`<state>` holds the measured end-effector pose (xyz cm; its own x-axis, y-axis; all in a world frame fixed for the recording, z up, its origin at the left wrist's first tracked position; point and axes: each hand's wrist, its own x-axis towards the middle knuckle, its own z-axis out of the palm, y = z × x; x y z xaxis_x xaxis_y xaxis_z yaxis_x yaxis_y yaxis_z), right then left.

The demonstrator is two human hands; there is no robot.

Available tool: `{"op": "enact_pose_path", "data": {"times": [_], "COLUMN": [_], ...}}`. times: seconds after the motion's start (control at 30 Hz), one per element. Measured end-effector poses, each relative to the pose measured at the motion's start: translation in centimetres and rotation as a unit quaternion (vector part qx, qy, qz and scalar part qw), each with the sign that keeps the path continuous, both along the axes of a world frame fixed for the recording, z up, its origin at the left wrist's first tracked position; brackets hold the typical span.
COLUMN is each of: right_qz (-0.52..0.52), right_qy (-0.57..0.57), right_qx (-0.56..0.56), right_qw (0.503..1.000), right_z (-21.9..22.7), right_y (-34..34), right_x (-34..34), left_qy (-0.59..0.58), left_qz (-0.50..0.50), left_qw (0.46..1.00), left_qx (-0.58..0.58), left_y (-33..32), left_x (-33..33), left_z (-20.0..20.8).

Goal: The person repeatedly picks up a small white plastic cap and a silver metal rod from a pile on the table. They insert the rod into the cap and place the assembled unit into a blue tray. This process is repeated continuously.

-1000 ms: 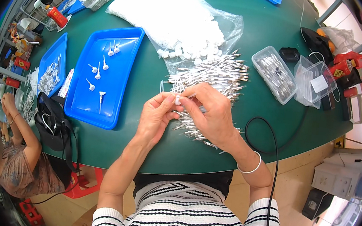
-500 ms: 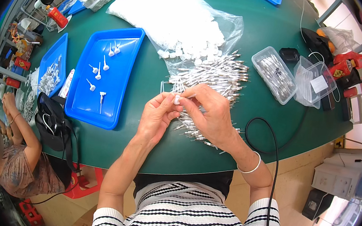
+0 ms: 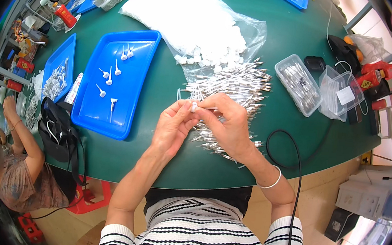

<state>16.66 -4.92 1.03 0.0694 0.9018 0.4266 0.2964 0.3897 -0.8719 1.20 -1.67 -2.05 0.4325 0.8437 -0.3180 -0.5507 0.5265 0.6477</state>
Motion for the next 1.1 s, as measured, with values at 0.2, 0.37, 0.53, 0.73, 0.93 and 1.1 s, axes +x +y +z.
{"op": "enact_pose_path", "data": {"times": [0.2,0.37,0.53,0.73,0.93,1.1], "right_qz": [0.027,0.047,0.038,0.013,0.014,0.097], "right_qy": [0.049,-0.076,-0.153,-0.159,-0.128,0.076], "right_qx": [-0.069,-0.155,-0.067,0.031,0.037,-0.189], "right_qw": [0.996,0.984,0.985,0.987,0.991,0.974], "right_z": [1.3,2.6,1.7,0.7,-0.3,0.2], "right_y": [0.1,-0.1,0.0,0.1,0.2,-0.3], "right_x": [0.5,1.3,1.6,1.3,0.8,0.7], "left_qy": [0.010,0.020,0.022,0.001,0.014,0.008], "left_qz": [0.023,0.016,0.004,-0.009,0.007,-0.001], "left_qw": [0.998,0.996,0.998,0.999,0.995,0.992], "left_qx": [0.056,0.089,0.061,0.052,0.099,0.125], "left_y": [0.2,0.2,0.1,0.1,-0.1,-0.2], "left_x": [-0.4,-0.6,-0.5,-0.8,-0.9,-0.9], "left_z": [0.5,0.5,0.9,0.5,0.3,0.3]}}
